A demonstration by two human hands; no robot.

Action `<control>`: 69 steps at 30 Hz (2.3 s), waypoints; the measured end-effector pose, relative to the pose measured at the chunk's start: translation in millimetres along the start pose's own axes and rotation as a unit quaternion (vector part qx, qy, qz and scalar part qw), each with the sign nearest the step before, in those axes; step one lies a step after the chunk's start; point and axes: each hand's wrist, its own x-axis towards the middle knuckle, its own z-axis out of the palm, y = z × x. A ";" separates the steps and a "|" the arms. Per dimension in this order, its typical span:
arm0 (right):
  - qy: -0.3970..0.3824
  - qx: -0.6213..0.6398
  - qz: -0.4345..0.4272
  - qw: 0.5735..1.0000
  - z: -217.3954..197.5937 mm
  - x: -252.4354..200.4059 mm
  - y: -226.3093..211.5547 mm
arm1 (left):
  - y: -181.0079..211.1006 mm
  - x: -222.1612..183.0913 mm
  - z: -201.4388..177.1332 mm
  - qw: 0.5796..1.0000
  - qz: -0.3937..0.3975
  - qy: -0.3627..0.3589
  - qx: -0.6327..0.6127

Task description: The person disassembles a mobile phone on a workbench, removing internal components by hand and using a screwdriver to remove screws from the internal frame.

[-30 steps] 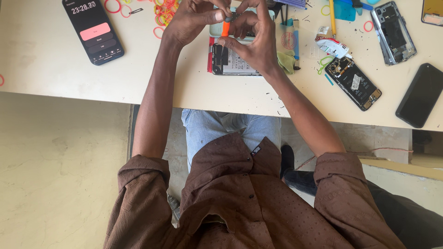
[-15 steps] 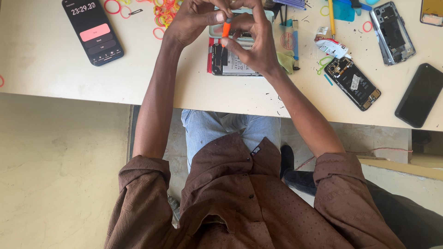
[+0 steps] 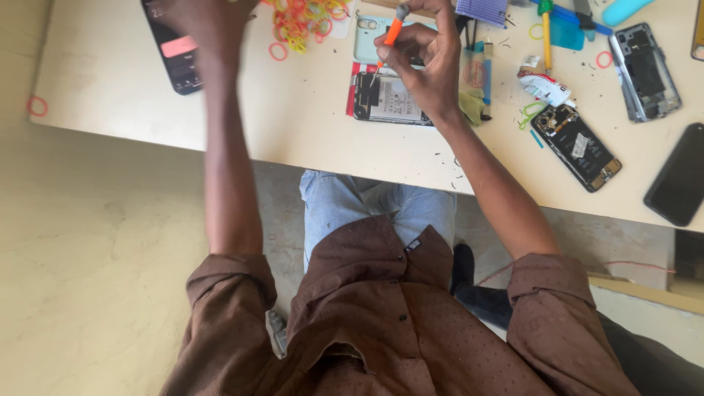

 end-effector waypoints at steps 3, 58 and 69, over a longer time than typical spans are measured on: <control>-0.004 -0.004 -0.014 1.000 2.3 2.7 -0.9 | -50.0 7.8 -24.1 0.990 -0.066 -0.021 0.122; -0.095 -0.404 -0.013 0.910 -32.4 15.1 22.1 | 129.7 -20.9 103.9 0.830 0.307 -0.211 -0.415; -0.107 -0.430 0.038 0.895 -21.4 16.3 31.0 | 132.8 -24.1 87.1 0.812 0.281 -0.265 -0.437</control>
